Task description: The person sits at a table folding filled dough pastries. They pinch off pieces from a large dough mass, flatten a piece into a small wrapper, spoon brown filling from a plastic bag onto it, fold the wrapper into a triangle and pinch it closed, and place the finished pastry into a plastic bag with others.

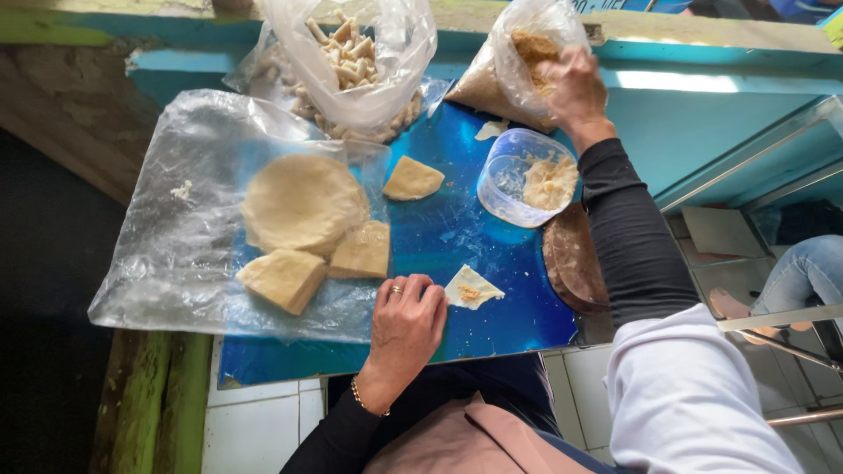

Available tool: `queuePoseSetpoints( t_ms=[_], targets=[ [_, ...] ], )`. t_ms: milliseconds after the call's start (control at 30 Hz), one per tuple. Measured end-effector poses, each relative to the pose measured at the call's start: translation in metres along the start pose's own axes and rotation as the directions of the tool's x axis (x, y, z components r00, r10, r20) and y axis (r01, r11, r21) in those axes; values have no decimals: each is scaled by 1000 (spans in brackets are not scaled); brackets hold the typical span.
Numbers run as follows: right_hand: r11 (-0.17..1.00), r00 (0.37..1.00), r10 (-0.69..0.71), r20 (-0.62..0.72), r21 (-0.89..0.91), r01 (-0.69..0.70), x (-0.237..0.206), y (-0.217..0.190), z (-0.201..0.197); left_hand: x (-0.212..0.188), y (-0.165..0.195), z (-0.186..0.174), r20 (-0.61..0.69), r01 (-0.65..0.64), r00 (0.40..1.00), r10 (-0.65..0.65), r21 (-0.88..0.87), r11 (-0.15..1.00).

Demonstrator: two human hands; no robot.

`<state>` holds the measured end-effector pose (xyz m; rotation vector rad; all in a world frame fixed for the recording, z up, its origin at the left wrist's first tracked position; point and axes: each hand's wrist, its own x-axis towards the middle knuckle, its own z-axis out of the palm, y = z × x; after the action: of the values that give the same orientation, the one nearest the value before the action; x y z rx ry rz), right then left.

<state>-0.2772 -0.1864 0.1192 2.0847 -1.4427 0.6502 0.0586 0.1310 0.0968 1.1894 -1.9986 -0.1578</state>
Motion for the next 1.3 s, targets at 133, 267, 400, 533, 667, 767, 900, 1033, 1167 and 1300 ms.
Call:
queuePoseSetpoints(
  t_ms=[133, 267, 400, 533, 667, 767, 900, 1033, 1167, 1300],
  targets=[
    [956, 986, 85, -142, 290, -41, -32, -50, -79, -1, 3, 1, -13, 13, 1000, -13, 41, 999],
    [762, 950, 100, 295, 591, -264, -137, -142, -183, 2, 3, 6, 35, 24, 999, -27, 71, 997],
    [721, 852, 256, 457, 496, -483, -183, -193, -210, 1, 4, 11, 85, 80, 993, -84, 58, 995],
    [738, 862, 347, 370, 459, -494, -197, -209, -202, 1, 10, 16, 62, 129, 989, -133, 55, 990],
    [717, 860, 300, 413, 497, -489, -203, -206, -194, 2, 13, 19, 49, 128, 990, -132, 86, 988],
    [701, 869, 263, 419, 536, -470, -203, -201, -193, 4, 11, 20, 63, 129, 989, -133, 57, 990],
    [646, 872, 260, 416, 596, -477, -199, -201, -192, 6, 7, 20, 96, 143, 985, -141, -17, 990],
    [589, 891, 276, 362, 669, -454, -198, -211, -188, 4, 8, 21, 73, 154, 987, -145, -137, 979],
    [536, 875, 292, 385, 692, -483, -202, -220, -187, -1, 11, 24, 48, 97, 995, -89, -236, 967],
    [606, 926, 233, 296, 701, -376, -209, -223, -192, -5, 10, 25, 26, -40, 999, 44, -163, 986]
  ],
)
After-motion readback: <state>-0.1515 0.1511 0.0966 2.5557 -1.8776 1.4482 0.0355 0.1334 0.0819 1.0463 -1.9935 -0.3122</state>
